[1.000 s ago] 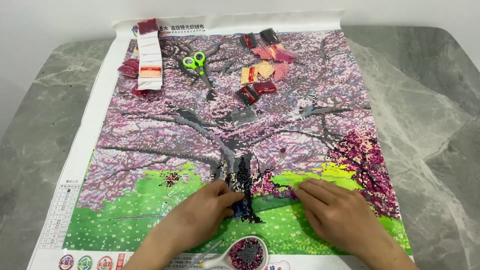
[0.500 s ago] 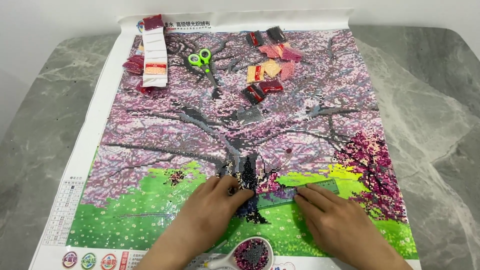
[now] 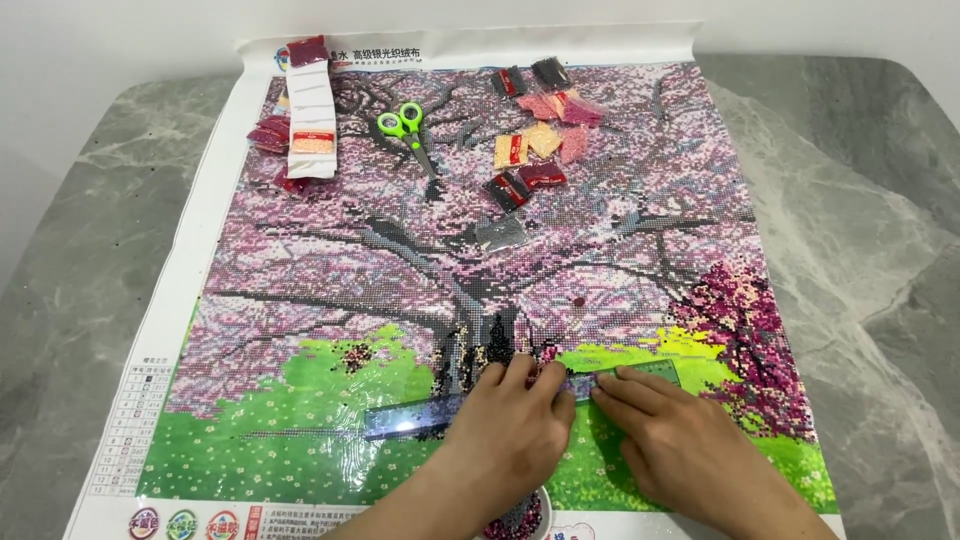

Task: The person is performing diamond painting, using a pen tool to pick up small resin diamonds from a tray and place them onto a sticky canvas following a pattern.

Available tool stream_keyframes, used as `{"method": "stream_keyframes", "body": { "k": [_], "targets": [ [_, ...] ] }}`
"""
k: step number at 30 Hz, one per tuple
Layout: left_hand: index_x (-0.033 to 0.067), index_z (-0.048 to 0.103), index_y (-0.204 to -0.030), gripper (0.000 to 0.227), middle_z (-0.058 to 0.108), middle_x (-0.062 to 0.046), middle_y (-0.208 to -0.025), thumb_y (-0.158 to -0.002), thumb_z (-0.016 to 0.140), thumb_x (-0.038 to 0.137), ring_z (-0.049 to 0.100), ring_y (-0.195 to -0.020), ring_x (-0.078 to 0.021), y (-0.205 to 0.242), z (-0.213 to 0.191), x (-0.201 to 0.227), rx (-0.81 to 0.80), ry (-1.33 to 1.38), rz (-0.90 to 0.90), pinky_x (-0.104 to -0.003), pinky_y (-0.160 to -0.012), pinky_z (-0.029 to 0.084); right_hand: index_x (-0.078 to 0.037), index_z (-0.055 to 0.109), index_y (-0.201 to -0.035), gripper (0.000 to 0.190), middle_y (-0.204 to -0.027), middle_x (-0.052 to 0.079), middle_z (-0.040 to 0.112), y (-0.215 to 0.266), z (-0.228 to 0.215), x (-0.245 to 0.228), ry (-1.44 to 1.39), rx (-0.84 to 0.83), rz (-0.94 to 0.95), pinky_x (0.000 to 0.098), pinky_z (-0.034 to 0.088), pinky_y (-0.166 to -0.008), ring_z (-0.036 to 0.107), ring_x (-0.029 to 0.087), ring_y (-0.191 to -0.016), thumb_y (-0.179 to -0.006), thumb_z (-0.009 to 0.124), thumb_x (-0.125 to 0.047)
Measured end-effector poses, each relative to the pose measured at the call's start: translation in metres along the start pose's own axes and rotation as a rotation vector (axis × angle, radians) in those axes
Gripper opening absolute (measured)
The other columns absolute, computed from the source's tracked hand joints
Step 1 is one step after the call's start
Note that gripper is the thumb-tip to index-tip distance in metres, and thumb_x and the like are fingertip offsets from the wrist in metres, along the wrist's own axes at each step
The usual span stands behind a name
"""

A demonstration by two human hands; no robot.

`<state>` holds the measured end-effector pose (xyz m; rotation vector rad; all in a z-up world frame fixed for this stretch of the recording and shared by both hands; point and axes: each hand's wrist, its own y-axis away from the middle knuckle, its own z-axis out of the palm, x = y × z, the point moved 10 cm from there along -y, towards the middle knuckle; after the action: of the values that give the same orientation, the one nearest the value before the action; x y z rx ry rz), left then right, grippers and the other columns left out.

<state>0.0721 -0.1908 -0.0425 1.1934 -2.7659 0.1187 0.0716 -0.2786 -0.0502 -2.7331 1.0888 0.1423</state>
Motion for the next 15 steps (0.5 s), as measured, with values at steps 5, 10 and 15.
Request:
{"method": "stream_keyframes", "body": {
  "k": [5,10,15],
  "targets": [
    [0.0014,0.066,-0.104,0.034,0.046,-0.021,-0.132,-0.097,0.037,0.019,0.046,-0.105,-0.0405,0.004,0.000,-0.007,-0.198,0.059,-0.050,-0.052,-0.080,0.044,-0.013,0.062,-0.125,0.052,-0.129,0.003,0.063,0.001,0.005,0.006,-0.012,-0.041,0.052,0.0416,0.051,-0.091,0.055,0.025,-0.122,-0.074,0.061,-0.016],
    [0.0087,0.063,-0.117,0.032,0.043,-0.018,-0.132,-0.096,0.041,0.019,0.042,-0.114,-0.0407,0.029,-0.001,-0.032,-0.383,0.066,-0.192,-0.057,-0.091,0.040,-0.014,0.060,-0.128,0.053,-0.132,0.001,0.061,0.003,0.013,0.011,-0.001,-0.103,0.073,0.0439,0.053,-0.088,0.054,0.025,-0.123,-0.075,0.060,-0.018],
    [0.0109,0.067,-0.106,0.027,0.045,-0.017,-0.130,-0.097,0.043,0.018,0.043,-0.114,-0.0371,0.048,-0.008,-0.049,-0.387,0.102,-0.288,-0.058,-0.099,0.039,-0.015,0.060,-0.129,0.054,-0.134,0.001,0.060,0.003,0.017,0.014,0.004,-0.116,0.064,0.0436,0.051,-0.092,0.054,0.026,-0.123,-0.075,0.060,-0.021]
  ]
}}
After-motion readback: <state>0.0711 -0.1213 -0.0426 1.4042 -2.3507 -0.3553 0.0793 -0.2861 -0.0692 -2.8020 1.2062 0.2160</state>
